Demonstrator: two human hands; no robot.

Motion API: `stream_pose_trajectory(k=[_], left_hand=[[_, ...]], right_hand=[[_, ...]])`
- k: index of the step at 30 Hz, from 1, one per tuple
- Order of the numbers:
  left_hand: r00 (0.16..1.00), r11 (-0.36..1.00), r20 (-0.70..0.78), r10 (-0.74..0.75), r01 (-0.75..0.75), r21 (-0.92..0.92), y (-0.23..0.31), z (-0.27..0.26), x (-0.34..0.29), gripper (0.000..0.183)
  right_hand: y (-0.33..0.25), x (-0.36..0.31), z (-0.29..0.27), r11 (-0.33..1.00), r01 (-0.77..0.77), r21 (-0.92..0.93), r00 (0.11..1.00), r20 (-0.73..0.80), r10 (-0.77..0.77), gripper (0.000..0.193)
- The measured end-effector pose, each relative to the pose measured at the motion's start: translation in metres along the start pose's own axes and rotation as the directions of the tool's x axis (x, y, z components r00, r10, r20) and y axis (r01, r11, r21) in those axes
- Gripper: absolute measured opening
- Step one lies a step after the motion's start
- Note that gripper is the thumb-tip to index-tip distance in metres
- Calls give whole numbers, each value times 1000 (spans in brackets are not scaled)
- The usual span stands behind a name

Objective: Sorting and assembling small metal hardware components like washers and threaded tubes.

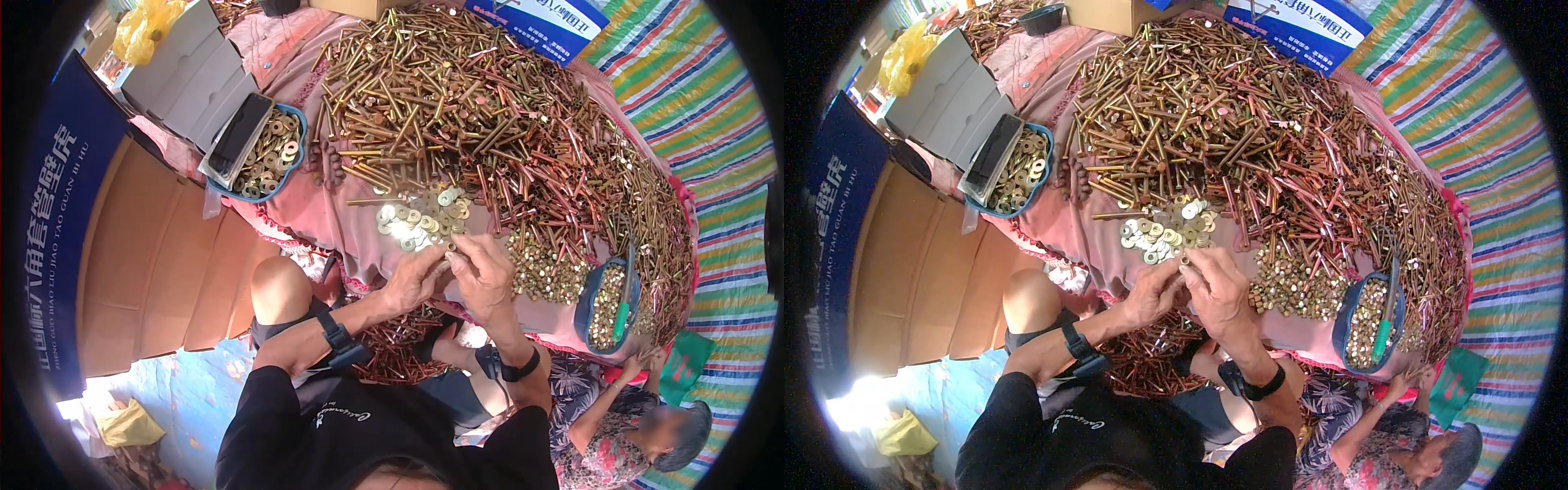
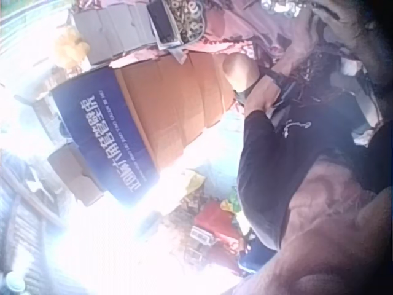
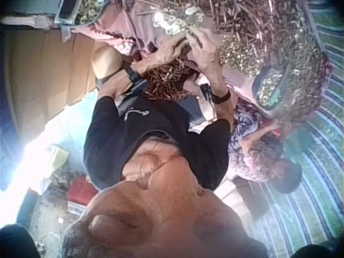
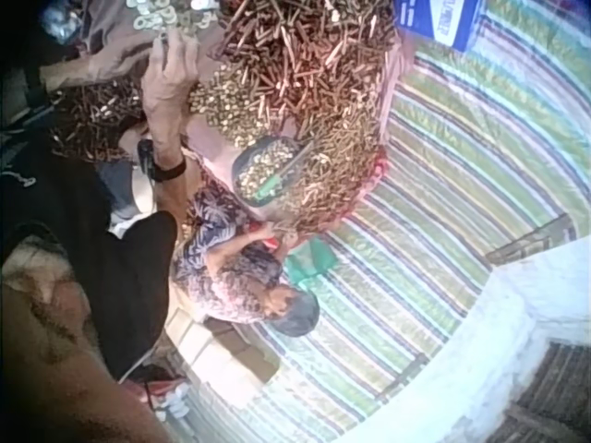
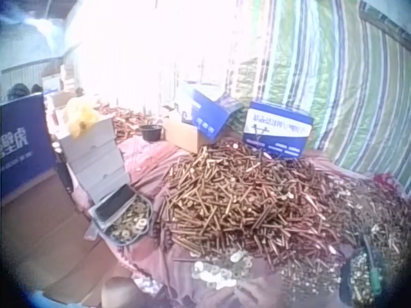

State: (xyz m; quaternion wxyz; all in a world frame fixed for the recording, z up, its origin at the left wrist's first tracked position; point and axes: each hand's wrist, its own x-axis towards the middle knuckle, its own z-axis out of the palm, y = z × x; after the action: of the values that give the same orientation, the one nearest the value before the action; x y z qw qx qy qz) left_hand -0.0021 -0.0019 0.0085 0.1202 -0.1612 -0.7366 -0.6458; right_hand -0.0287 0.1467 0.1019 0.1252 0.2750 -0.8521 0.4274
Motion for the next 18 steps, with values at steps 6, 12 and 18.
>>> stream_pose_trajectory(k=[6,12,18], left_hand=[[998,999,53,41,-41,-5,0,-4,1,30],[999,1000,49,6,-6,5,4,-4,7,15],[996,994,12,90,-91,54,-13,0,1,26]], right_hand=[[-13,2,-5,977,-213,13,974,82,211,19],[3,11,-13,990,139,12,981,133,-139,19],[3,5,0,998,67,-14,996,56,-66,19]])
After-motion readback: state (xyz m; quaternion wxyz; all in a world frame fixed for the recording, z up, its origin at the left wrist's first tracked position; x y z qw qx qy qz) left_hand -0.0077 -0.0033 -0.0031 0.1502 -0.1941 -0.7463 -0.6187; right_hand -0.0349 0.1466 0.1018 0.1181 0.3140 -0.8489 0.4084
